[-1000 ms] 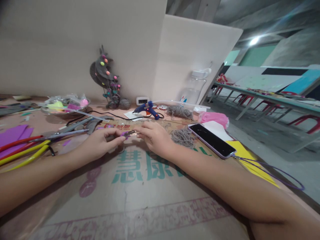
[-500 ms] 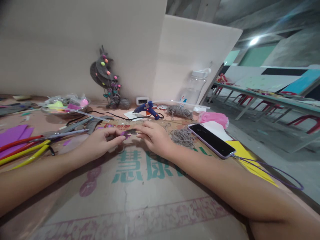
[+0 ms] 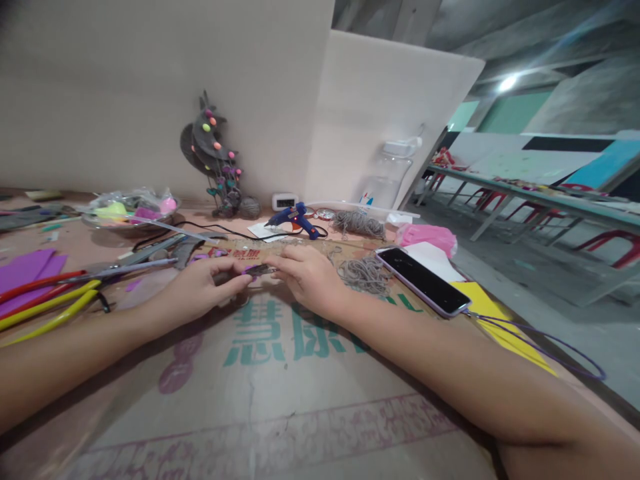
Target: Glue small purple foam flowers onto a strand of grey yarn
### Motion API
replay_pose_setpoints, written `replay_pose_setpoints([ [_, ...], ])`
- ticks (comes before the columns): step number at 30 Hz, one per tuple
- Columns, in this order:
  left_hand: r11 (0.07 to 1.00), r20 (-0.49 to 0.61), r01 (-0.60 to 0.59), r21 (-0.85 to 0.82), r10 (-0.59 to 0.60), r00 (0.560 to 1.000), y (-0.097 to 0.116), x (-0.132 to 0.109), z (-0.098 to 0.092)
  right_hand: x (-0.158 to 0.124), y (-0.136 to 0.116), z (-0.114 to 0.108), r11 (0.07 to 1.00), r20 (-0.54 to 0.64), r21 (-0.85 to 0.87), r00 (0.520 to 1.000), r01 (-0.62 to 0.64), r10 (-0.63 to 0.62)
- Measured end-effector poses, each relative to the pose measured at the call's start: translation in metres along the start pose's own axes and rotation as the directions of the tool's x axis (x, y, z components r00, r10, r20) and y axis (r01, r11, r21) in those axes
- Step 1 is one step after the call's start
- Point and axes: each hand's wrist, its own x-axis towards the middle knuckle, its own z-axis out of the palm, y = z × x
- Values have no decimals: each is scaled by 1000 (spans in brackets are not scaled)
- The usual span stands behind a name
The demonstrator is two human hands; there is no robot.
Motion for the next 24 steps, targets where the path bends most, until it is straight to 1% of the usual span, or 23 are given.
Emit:
replay_pose_setpoints([
  [3, 1000, 1, 1, -10, -1, 1000, -1, 0, 0, 0, -1, 0, 999, 17, 44, 1000, -22, 21],
  [5, 999, 8, 9, -30, -8, 1000, -1, 1, 0, 0, -2, -2, 992, 20, 110, 998, -62, 60],
  [7, 998, 13, 23, -50, -22, 1000, 0, 1, 0, 1, -3, -4, 974, -19, 183, 990, -134, 140],
  [10, 995, 15, 61, -82, -60, 998, 1, 2, -1, 2, 0, -5, 933, -110, 258, 952, -251, 287],
  [12, 991, 25, 82, -108, -80, 997, 1, 2, -2, 2, 4, -2, 916, -106, 263, 934, -304, 340],
  [14, 989, 27, 85, -118, -82, 996, 2, 2, -3, 1, 8, 3, 911, -47, 249, 936, -328, 349],
  [16, 991, 23, 79, -110, -77, 997, 2, 2, -4, 0, 10, 6, 913, 19, 247, 943, -326, 332],
  [17, 992, 20, 74, -107, -72, 997, 2, 2, -4, 0, 10, 7, 914, 34, 252, 947, -317, 319],
  [21, 992, 13, 54, -111, -53, 999, 3, 2, -4, 6, -2, -1, 904, 29, 315, 955, -289, 295],
  [24, 995, -13, 2, -97, -3, 1000, 3, 1, -2, 11, -13, -8, 863, 96, 388, 946, -323, 310],
])
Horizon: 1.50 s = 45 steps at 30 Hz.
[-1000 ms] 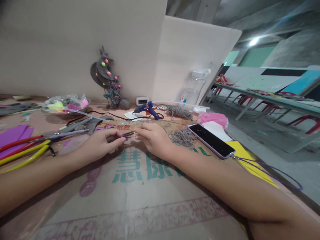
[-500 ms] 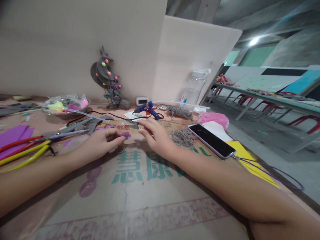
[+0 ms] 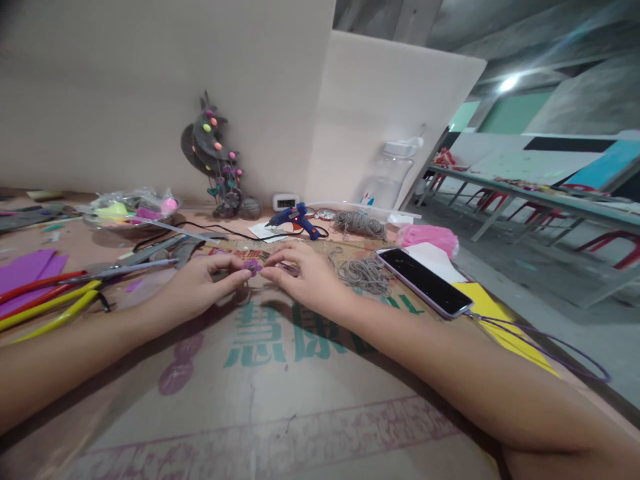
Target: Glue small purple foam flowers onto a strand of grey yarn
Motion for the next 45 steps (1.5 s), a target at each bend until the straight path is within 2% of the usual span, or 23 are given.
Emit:
replay_pose_setpoints([
  [5, 996, 19, -85, 34, 85, 996, 1, -3, 2, -3, -6, 5, 998, 12, 58, 999, -39, 38],
  [11, 1000, -5, -17, 15, 17, 1000, 2, -1, 0, -5, -3, 5, 997, 35, 35, 997, -67, 66],
  [16, 999, 16, 15, -33, -15, 1000, -1, 0, 0, -4, -4, 2, 998, -3, 0, 998, -62, 62],
  [24, 991, 115, -132, 14, 130, 985, -3, -1, 3, -6, -8, 6, 999, -18, 7, 999, -41, 41],
  [29, 979, 131, -161, 125, 144, 981, -3, 0, 5, -6, -8, 6, 997, -37, -23, 997, -68, 67],
  [31, 978, 112, -142, 155, 125, 986, -2, -1, 5, -5, -6, 6, 997, -25, -25, 997, -68, 67],
  [35, 994, 2, -73, 81, 73, 997, 1, -3, 2, -5, -2, 6, 996, -3, -49, 997, -71, 71],
  [38, 995, -71, -77, 61, 81, 994, 3, -3, -2, -6, 0, 7, 996, -1, -62, 998, -65, 66],
  [45, 993, -84, -76, 89, 84, 993, 1, -1, -2, -8, -3, 7, 999, 34, -26, 999, -22, 23],
])
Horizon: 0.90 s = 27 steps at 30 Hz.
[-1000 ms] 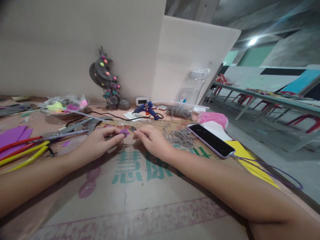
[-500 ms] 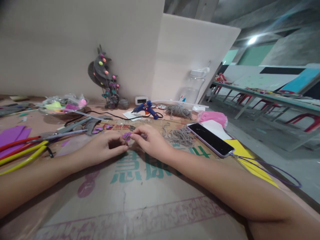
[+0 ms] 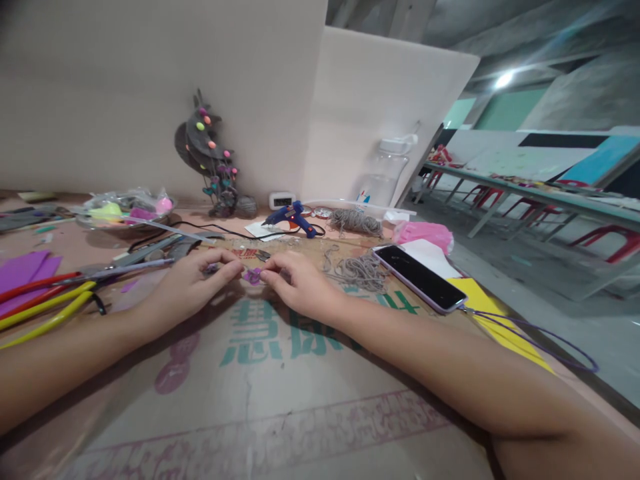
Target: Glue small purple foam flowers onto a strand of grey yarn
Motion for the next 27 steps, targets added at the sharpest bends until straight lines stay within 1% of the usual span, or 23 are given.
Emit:
replay_pose_setpoints([
  [5, 1000, -27, 8, 9, -8, 1000, 2, -2, -1, 1, 1, 0, 1000, -18, -20, 1000, -18, 18],
  [7, 999, -20, -15, 33, 16, 1000, 3, -3, -1, 1, 1, 0, 999, -40, -36, 999, -28, 27],
  [9, 994, 46, -89, 64, 86, 995, 2, -4, 0, 2, 1, 0, 999, -70, -41, 997, -27, 24],
  [12, 969, 221, -230, 93, 205, 954, -1, -4, 3, 1, -1, -1, 999, -107, -39, 994, -4, 0],
  [13, 963, 249, -247, 107, 215, 944, -2, -3, 4, 1, -1, -1, 999, -115, -39, 993, 6, -11],
  [14, 962, 249, -244, 121, 209, 946, -3, -3, 4, 1, -2, -2, 999, -121, -40, 992, 17, -22],
  [15, 966, 224, -222, 129, 190, 956, -4, -2, 4, 0, -2, -2, 999, -123, -41, 992, 28, -33],
  [17, 985, 136, -145, 92, 132, 982, -7, -1, 4, 0, -2, -2, 998, -123, -43, 991, 46, -51],
  [19, 997, 54, -64, -34, 66, 996, -9, -1, 3, 0, -2, -2, 997, -117, -45, 991, 57, -62],
  [21, 984, 20, 1, -178, 3, 1000, -12, -1, 3, 0, -2, -2, 997, -115, -49, 991, 61, -66],
  [22, 975, 25, 29, -219, -25, 999, -12, -1, 4, 0, -2, -2, 997, -114, -52, 991, 63, -68],
  [24, 973, 70, 58, -222, -43, 997, -11, -1, 5, 0, -1, -2, 995, -111, -62, 991, 74, -81],
  [25, 979, 95, 52, -196, -34, 995, -10, -1, 5, 0, -1, -1, 994, -109, -67, 990, 81, -88],
  [27, 991, 118, 6, -135, 10, 993, -6, -1, 6, 0, -1, 0, 994, -105, -70, 990, 86, -93],
])
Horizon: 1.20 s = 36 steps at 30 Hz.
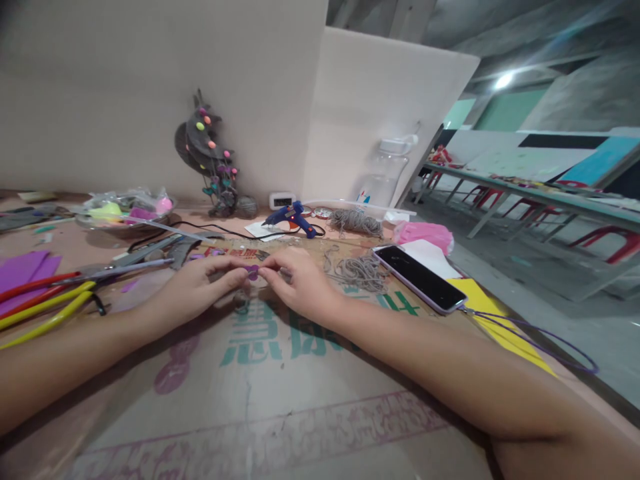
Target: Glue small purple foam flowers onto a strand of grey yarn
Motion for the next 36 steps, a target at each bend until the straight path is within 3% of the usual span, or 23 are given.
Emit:
replay_pose_setpoints([
  [5, 995, -20, -44, 94, 46, 999, 4, 0, 1, 1, -3, 2, 999, 31, 30, 999, -24, 23],
  [12, 999, -30, 6, 52, -4, 1000, 1, 0, 1, 7, 0, -10, 997, 101, 48, 994, -52, 47],
  [15, 996, -3, 85, 25, -85, 996, -1, 1, 1, 15, 20, -20, 981, 41, 36, 981, -191, 190],
  [19, 990, -9, 141, 18, -141, 990, -5, 2, -1, 22, 61, -28, 917, -80, 91, 914, -390, 397],
  [21, 988, -19, 156, 9, -155, 988, -7, 3, 0, 24, 79, -29, 893, -82, 92, 891, -440, 447],
  [29, 994, -62, 110, 9, -109, 992, -8, 4, 1, 56, 119, -12, 871, 55, 9, 870, -491, 489],
  [36, 994, -67, 109, 4, -109, 992, -5, 3, 0, 81, 135, 1, 836, 61, -108, 836, -538, 545],
])
